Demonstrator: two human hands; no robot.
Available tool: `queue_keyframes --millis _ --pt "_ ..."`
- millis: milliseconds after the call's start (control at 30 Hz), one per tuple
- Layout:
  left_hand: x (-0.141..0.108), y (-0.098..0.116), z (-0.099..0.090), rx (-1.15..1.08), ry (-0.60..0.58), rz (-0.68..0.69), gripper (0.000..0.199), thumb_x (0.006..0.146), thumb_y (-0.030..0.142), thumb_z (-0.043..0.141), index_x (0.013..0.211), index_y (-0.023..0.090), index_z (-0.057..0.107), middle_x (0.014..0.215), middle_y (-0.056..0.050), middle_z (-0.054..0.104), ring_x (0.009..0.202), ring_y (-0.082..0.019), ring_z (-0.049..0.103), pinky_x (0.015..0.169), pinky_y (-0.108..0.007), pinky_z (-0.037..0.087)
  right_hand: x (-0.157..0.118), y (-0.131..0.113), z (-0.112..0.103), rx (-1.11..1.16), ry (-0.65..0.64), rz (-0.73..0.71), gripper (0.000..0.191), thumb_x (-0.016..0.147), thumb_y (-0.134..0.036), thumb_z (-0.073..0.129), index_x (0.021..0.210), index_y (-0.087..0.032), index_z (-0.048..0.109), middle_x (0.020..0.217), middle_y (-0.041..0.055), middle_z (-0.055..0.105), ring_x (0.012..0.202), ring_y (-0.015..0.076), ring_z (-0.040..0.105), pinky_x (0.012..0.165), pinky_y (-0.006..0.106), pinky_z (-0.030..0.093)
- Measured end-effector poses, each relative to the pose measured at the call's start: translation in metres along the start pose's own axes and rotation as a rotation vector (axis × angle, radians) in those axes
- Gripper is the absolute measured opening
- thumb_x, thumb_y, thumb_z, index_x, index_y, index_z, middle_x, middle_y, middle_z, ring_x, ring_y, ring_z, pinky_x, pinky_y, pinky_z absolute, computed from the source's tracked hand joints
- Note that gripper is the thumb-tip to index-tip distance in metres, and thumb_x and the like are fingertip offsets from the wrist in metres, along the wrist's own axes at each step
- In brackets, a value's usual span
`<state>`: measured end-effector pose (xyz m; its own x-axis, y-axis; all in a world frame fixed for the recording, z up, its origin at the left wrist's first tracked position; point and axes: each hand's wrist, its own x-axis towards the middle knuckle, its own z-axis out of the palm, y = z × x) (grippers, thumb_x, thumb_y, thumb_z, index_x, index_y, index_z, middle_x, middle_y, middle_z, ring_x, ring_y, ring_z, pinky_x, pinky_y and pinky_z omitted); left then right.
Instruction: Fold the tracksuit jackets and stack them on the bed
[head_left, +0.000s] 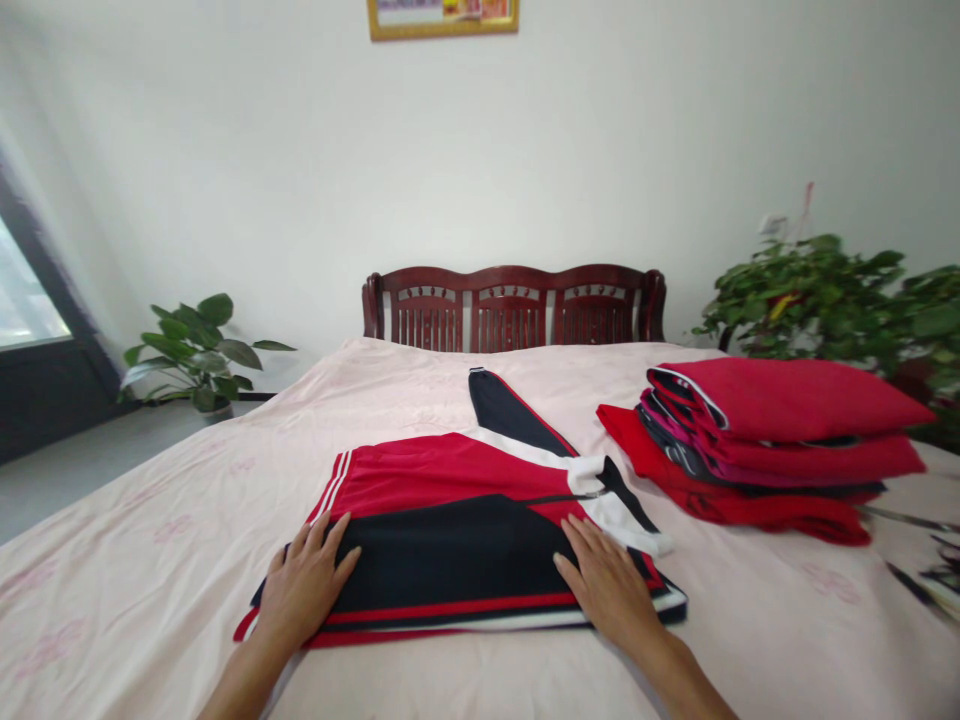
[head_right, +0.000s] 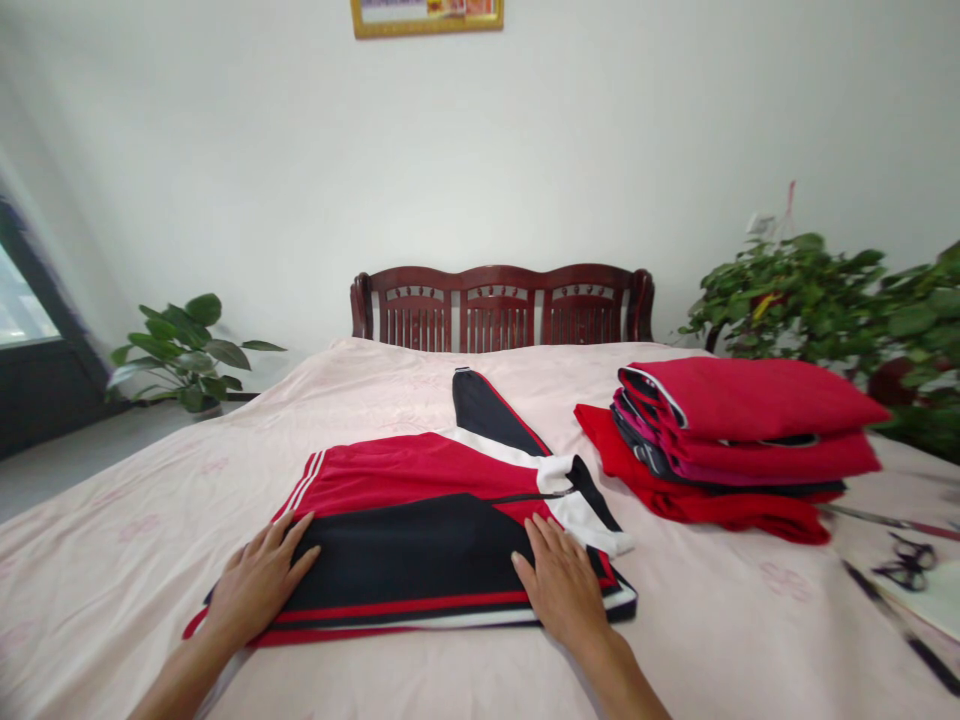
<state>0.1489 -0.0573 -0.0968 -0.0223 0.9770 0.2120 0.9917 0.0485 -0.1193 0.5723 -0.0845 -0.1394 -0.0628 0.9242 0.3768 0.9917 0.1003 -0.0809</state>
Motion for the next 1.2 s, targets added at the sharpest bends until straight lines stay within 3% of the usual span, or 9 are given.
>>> queue_keyframes --millis 1200 --pt "0.0003 -0.0021 0.0043 -0.051 0.024 0.008 0.056 0.096 0.043 0.037 0.149 0.026 0.039 0.155 -0.009 0.040 0.138 -0.028 0.039 0.107 -0.045 0.036 -0.0002 -0.0006 -0.0008 0.017 0.011 -0.007 0.060 0.097 -0.051 0.035 0.141 -0.014 0.051 0.146 0.0123 0.050 0.136 0.0274 0.044 0.112 0.047 0.035"
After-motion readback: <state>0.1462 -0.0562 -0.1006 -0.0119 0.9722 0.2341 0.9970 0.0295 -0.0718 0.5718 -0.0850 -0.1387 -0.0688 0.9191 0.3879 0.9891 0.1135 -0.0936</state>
